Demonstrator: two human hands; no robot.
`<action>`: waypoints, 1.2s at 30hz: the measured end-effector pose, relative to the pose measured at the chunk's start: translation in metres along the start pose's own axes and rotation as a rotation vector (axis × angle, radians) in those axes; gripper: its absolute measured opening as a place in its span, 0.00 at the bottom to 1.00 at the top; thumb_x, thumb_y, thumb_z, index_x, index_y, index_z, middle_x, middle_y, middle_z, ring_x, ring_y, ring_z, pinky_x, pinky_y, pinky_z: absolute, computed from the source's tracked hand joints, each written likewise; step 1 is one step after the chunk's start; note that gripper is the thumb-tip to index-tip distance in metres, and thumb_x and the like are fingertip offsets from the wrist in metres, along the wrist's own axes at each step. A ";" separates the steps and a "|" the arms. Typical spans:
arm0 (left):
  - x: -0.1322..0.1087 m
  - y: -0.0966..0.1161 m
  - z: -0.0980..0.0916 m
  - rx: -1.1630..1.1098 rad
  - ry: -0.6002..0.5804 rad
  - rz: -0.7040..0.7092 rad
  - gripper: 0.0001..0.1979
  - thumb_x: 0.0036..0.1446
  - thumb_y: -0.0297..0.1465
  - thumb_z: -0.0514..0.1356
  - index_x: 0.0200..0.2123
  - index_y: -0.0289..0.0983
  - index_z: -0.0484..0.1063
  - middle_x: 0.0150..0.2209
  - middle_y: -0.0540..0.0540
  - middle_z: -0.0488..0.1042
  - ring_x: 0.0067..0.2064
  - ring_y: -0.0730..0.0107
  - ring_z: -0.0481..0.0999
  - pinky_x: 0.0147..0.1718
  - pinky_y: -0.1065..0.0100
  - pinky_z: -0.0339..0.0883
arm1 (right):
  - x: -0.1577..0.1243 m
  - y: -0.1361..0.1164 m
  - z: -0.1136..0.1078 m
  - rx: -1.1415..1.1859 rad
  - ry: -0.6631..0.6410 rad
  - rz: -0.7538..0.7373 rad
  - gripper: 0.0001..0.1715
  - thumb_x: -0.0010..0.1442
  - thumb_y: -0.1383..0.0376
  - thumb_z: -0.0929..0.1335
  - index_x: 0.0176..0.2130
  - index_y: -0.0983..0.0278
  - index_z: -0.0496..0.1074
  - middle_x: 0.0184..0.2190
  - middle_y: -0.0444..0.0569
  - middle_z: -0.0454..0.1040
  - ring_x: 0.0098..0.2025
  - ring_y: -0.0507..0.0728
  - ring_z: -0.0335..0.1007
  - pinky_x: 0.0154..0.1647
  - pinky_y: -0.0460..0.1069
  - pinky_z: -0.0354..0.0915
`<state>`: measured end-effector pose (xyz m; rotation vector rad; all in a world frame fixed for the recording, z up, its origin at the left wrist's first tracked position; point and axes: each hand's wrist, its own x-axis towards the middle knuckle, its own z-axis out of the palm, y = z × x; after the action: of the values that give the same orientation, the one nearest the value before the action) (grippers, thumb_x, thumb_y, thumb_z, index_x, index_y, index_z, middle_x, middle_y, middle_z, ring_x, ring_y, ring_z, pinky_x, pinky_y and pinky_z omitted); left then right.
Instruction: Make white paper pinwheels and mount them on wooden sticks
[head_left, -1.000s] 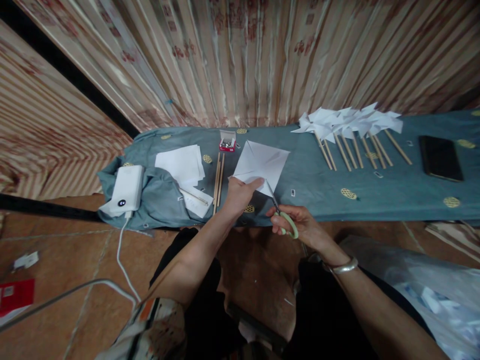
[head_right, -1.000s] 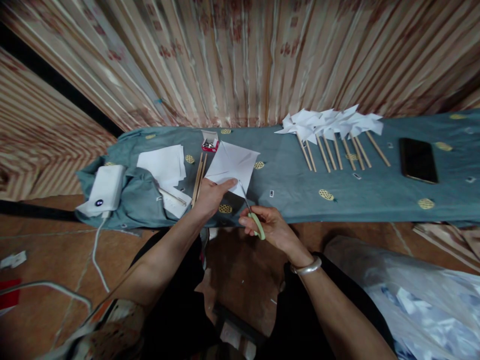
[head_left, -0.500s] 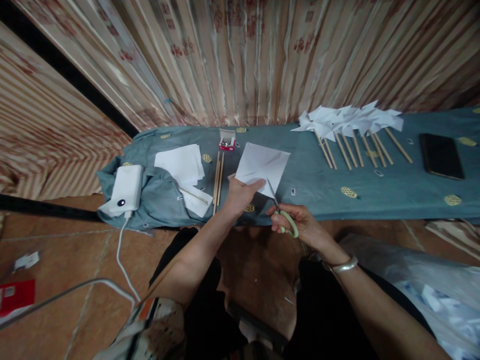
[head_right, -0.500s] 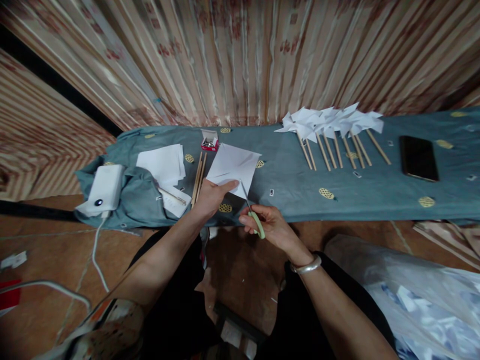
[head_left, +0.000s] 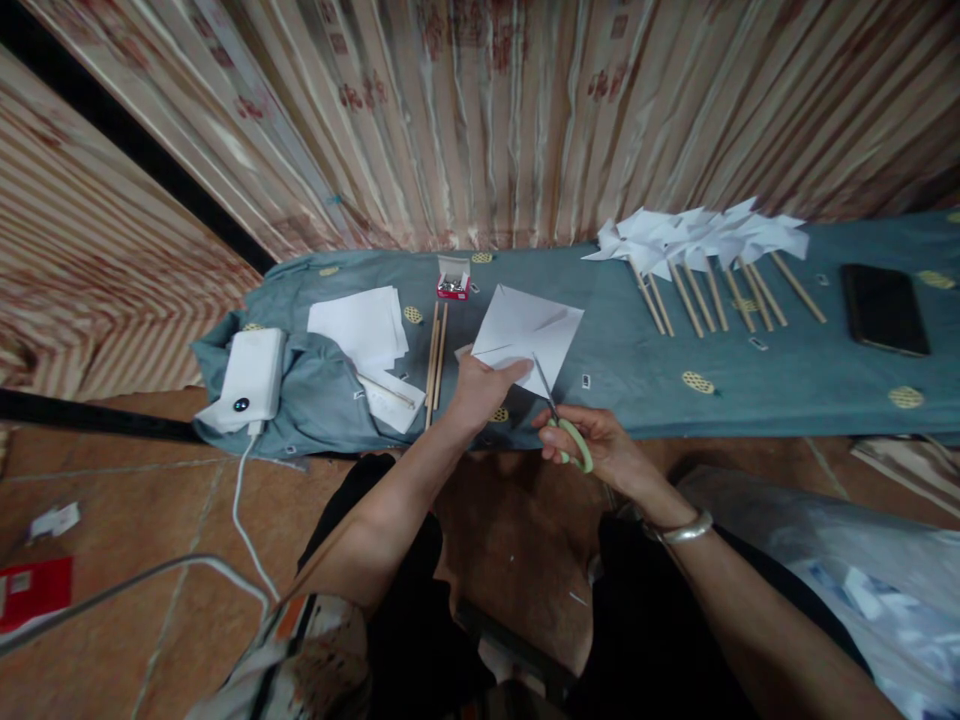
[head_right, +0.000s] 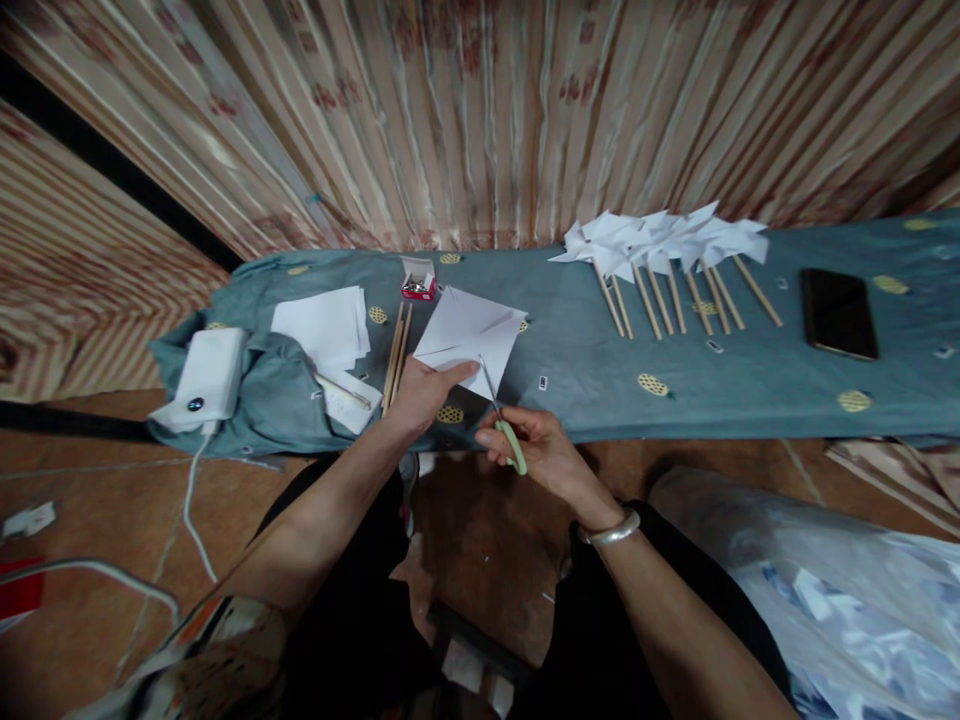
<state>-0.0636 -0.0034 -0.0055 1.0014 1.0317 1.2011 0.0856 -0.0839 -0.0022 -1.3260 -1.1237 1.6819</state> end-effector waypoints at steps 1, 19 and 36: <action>0.000 0.000 0.000 -0.006 -0.009 -0.001 0.15 0.37 0.29 0.69 0.32 0.33 0.77 0.33 0.46 0.79 0.35 0.67 0.77 0.42 0.65 0.69 | 0.000 -0.001 0.000 0.001 0.003 0.003 0.28 0.39 0.45 0.77 0.30 0.64 0.74 0.18 0.40 0.71 0.20 0.47 0.63 0.22 0.44 0.61; -0.001 -0.006 -0.001 0.021 -0.006 -0.020 0.16 0.35 0.29 0.70 0.32 0.32 0.77 0.34 0.45 0.80 0.35 0.67 0.76 0.41 0.64 0.69 | 0.000 -0.002 -0.001 -0.015 0.009 0.018 0.28 0.40 0.44 0.76 0.29 0.64 0.73 0.18 0.40 0.71 0.19 0.47 0.63 0.21 0.44 0.60; -0.003 -0.004 0.000 0.001 -0.019 -0.040 0.19 0.34 0.30 0.71 0.34 0.32 0.77 0.36 0.44 0.80 0.37 0.65 0.77 0.43 0.63 0.70 | 0.002 -0.004 -0.001 -0.006 0.038 0.031 0.26 0.37 0.48 0.79 0.27 0.64 0.74 0.16 0.40 0.70 0.18 0.46 0.62 0.19 0.43 0.58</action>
<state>-0.0628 -0.0071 -0.0092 0.9872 1.0325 1.1563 0.0859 -0.0809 0.0005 -1.3804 -1.0927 1.6701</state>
